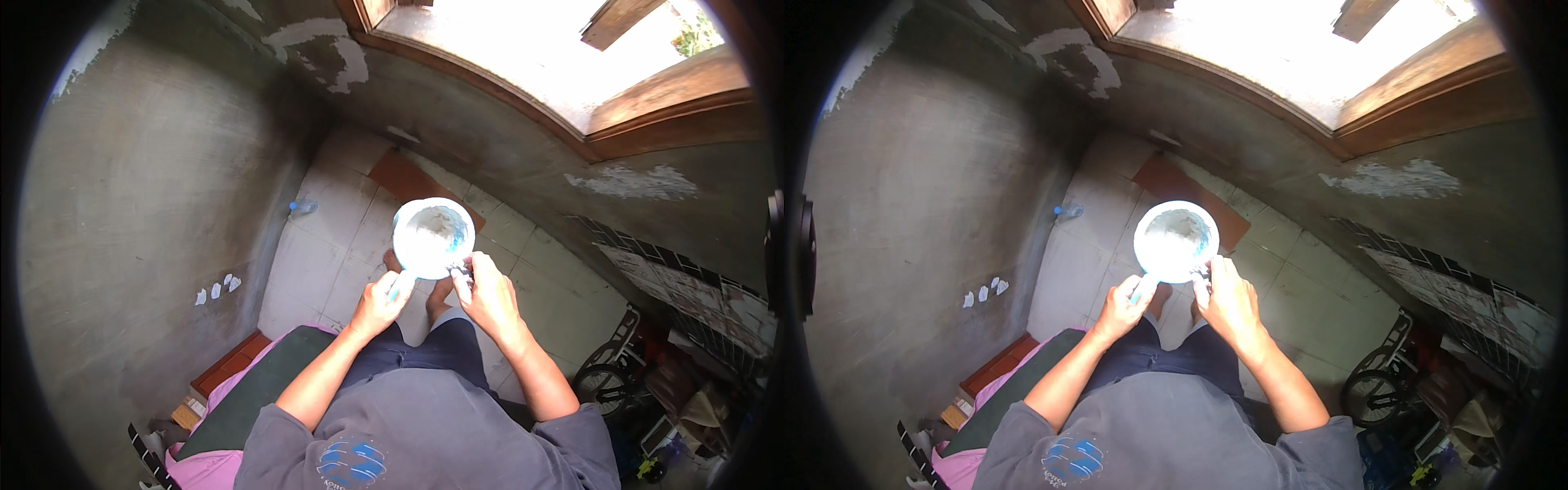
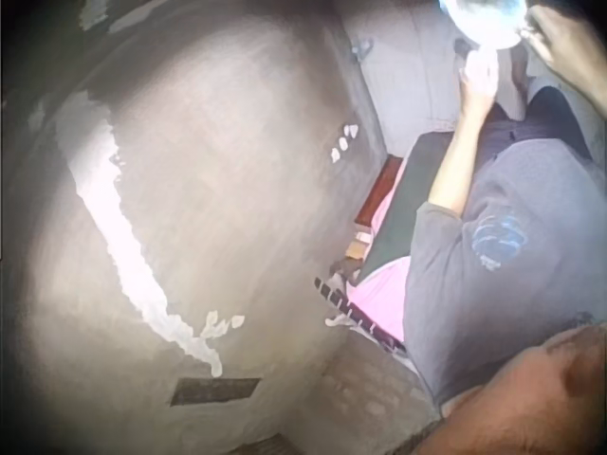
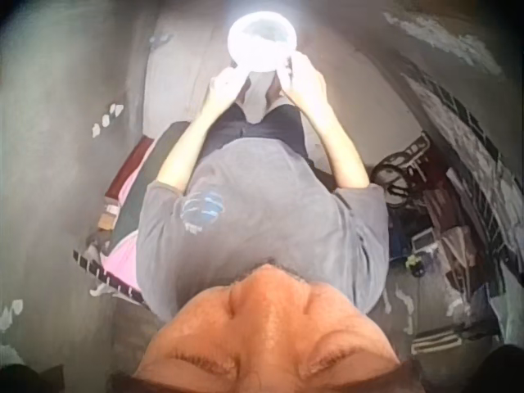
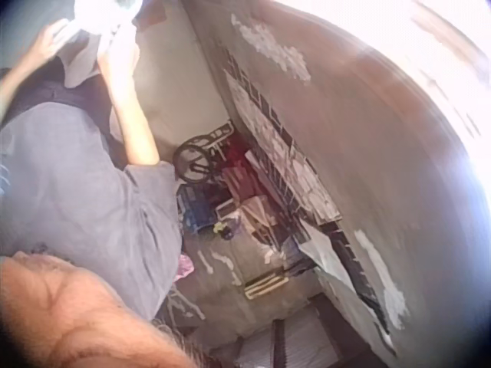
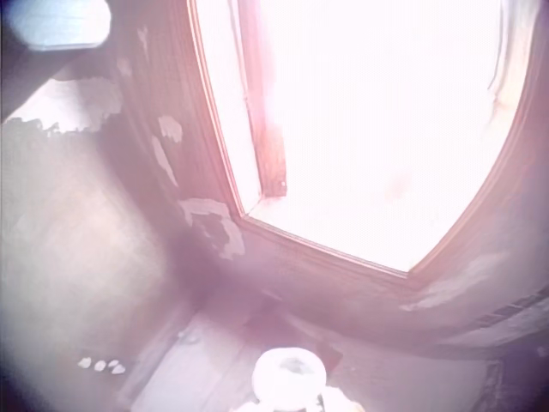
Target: The person adds water from a bottle into a small bucket of white powder, mixes it with a putty knife, and then applies the mixture to cracks on a concrete wall.
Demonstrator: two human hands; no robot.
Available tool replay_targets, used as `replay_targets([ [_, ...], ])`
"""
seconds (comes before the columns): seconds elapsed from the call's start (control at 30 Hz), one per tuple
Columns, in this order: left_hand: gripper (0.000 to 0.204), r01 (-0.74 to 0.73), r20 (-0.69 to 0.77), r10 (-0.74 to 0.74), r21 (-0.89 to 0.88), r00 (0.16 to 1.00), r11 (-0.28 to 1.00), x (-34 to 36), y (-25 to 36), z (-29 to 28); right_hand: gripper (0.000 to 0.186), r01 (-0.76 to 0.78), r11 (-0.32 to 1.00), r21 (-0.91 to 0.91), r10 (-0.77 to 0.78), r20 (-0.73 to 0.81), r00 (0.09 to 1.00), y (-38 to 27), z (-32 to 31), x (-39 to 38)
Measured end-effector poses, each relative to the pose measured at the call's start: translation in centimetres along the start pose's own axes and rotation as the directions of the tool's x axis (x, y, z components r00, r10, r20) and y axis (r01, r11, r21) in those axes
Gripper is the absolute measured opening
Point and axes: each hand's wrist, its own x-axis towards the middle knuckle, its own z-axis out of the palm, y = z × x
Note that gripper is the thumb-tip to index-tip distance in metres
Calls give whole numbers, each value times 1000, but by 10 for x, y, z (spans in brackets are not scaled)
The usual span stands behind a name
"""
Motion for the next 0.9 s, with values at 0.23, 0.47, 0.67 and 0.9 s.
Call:
replay_targets([
  [0.23, 28, 211, -97, -218, -83, 971, 974, 7, -126, -7, 45, -58, 994, 97, 52, 60, 997, 19, 72, 41],
  [0.47, 29, 283, -142, -290, -66, 946, 957, 31, -317, -46, 35, -263, 952, 159, 260, 42, 965, 135, 251, 150],
  [0.67, 27, 399, -281, -427, -156, 859, 904, 6, -500, -64, 46, 72, 995, -74, -51, 254, 966, 148, 457, 266],
  [0.9, 28, 447, -333, -653, -518, 680, 730, -53, -629, -52, 64, 450, 893, 4, -434, 270, 859, 66, 661, 357],
])
